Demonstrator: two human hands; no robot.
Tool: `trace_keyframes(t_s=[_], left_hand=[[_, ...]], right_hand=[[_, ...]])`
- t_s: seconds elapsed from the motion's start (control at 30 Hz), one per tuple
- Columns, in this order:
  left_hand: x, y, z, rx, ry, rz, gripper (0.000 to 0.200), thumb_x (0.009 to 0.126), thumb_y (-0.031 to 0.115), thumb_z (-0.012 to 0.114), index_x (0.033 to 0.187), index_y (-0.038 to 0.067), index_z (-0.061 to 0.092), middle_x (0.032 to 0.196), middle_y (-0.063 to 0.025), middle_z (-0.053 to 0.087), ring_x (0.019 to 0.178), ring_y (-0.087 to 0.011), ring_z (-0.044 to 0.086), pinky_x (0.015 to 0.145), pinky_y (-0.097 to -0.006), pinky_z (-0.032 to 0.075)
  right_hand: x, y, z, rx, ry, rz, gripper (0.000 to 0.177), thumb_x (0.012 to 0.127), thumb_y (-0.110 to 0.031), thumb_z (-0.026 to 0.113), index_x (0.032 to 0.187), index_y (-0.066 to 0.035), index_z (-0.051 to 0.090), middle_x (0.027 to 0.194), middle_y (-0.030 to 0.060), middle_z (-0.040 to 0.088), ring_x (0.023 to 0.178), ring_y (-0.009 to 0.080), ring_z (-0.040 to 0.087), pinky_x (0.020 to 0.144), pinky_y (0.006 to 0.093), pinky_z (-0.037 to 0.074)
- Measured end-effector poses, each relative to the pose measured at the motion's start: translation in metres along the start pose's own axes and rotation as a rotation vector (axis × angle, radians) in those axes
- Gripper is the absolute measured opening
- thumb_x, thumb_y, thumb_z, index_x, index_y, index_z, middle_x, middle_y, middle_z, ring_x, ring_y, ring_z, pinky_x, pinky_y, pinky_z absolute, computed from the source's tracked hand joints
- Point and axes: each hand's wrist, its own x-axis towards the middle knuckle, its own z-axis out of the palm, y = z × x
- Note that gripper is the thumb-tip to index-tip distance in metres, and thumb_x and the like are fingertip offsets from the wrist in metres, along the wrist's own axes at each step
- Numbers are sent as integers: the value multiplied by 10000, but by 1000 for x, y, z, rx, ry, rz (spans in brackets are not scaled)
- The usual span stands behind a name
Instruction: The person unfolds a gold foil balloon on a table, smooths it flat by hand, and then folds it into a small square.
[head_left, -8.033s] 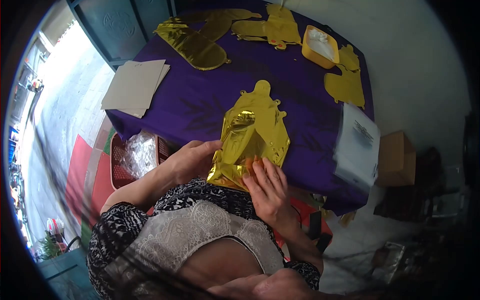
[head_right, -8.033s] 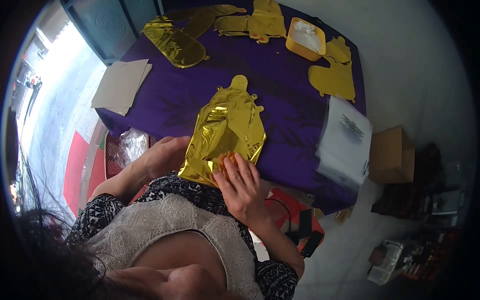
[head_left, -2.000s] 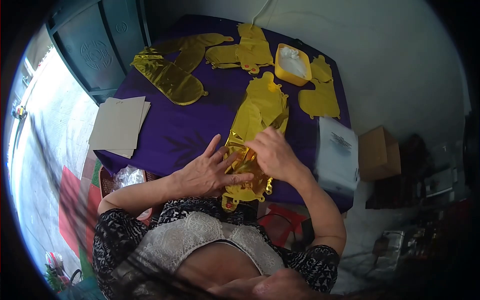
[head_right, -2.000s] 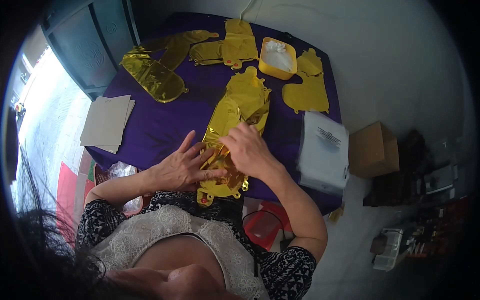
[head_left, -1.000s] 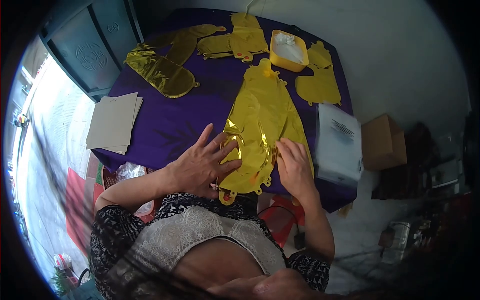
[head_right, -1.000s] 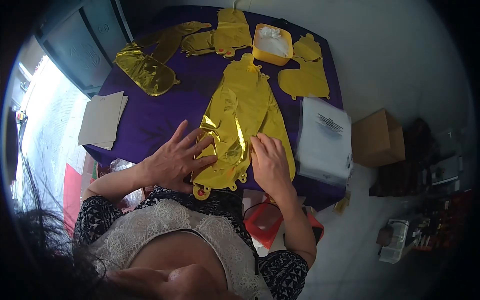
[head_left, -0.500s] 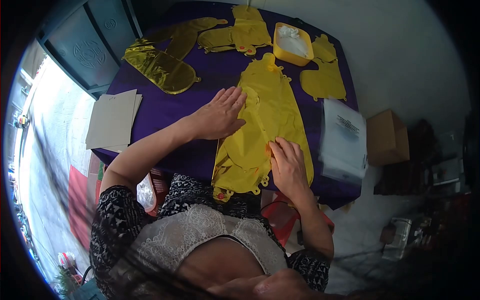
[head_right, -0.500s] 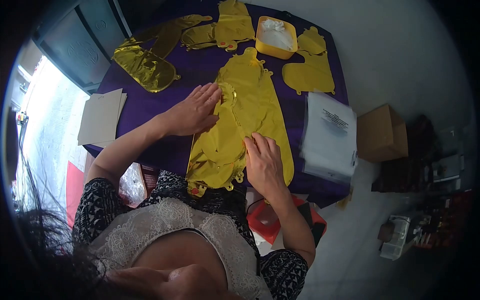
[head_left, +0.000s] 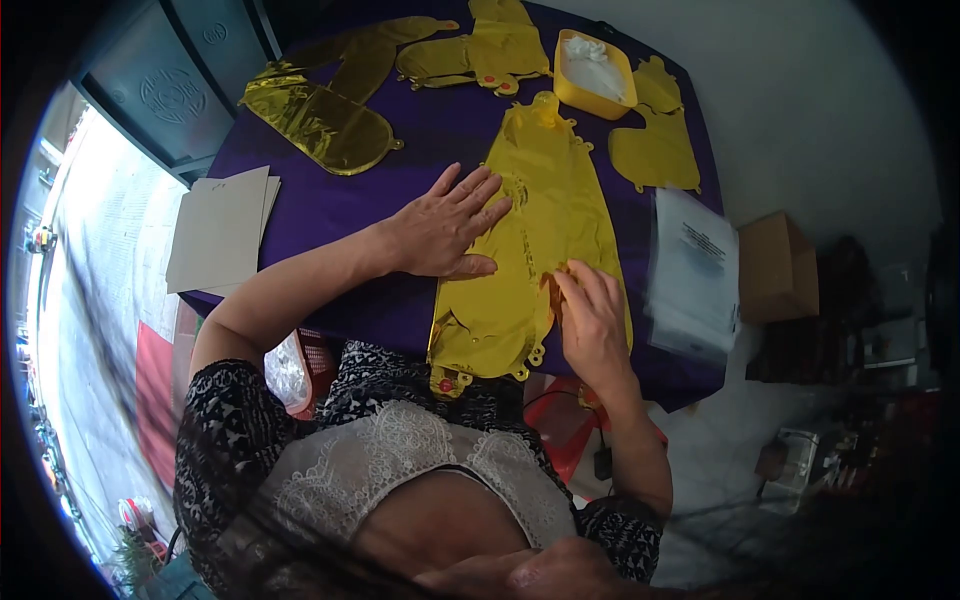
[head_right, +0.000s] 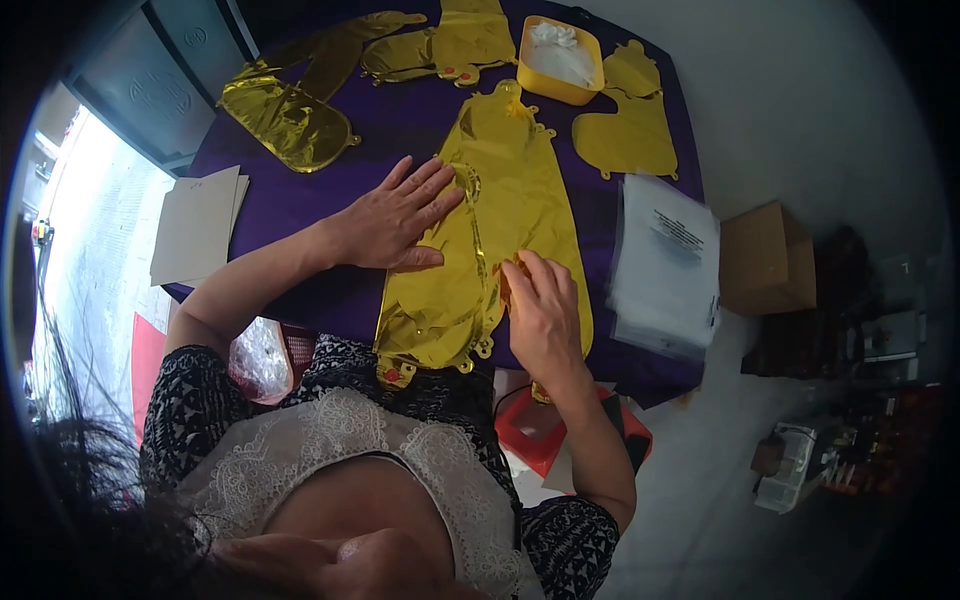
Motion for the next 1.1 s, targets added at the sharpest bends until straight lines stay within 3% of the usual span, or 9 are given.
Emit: trace_keyframes(t_s=[0.23,0.3,0.4,0.53,0.7,1.0,1.1], left_hand=[[-1,-1,4,49,4,16,1154,871,894,353,1588,-9,291,1632,-296,267,1554,-439,186,1226,-668,131],[-1,-1,3,69,1,13,1218,828,939,340,1590,-9,288,1635,-294,265,1554,-437,185,1223,-676,126],[-2,0,7,94,97,41,1252,802,965,334,1560,-31,353,1589,-311,338,1531,-443,246,1209,-678,157],[-2,0,6,91,63,31,1287,772,988,341,1571,-21,331,1608,-304,309,1540,-441,223,1211,-685,134],[0,0,6,91,-2,3,1321,742,1010,343,1598,5,279,1642,-287,256,1559,-436,168,1218,-691,104],[0,0,4,83,-27,7,1315,747,1006,352,1610,19,249,1651,-288,222,1558,-442,160,1214,-698,117],[-2,0,4,66,53,37,1262,773,964,406,1597,15,298,1633,-304,264,1549,-440,202,1218,-682,122]], right_hand=[[-3,2,-6,22,-40,72,354,898,16,607,1249,53,636,1351,204,577,1230,397,532,1059,478,441],[-3,3,-7,-5,-5,58,334,901,-9,630,1230,43,648,1322,191,592,1195,383,549,1025,476,443],[0,1,-7,18,9,29,331,897,-35,654,1222,30,657,1317,181,599,1192,370,557,1015,473,440],[14,-24,-8,97,-44,-111,349,888,-73,681,1229,0,665,1336,171,600,1241,349,549,1031,470,428],[11,-39,-2,111,-256,-219,491,843,-232,771,1284,-42,667,1433,171,583,1355,344,496,1103,505,349],[-2,-35,7,70,-242,-247,528,833,-281,800,1302,-72,674,1425,161,597,1369,319,495,1116,491,353],[-1,-35,6,74,-232,-251,508,847,-285,787,1296,-76,676,1419,158,601,1365,320,498,1115,494,355]])
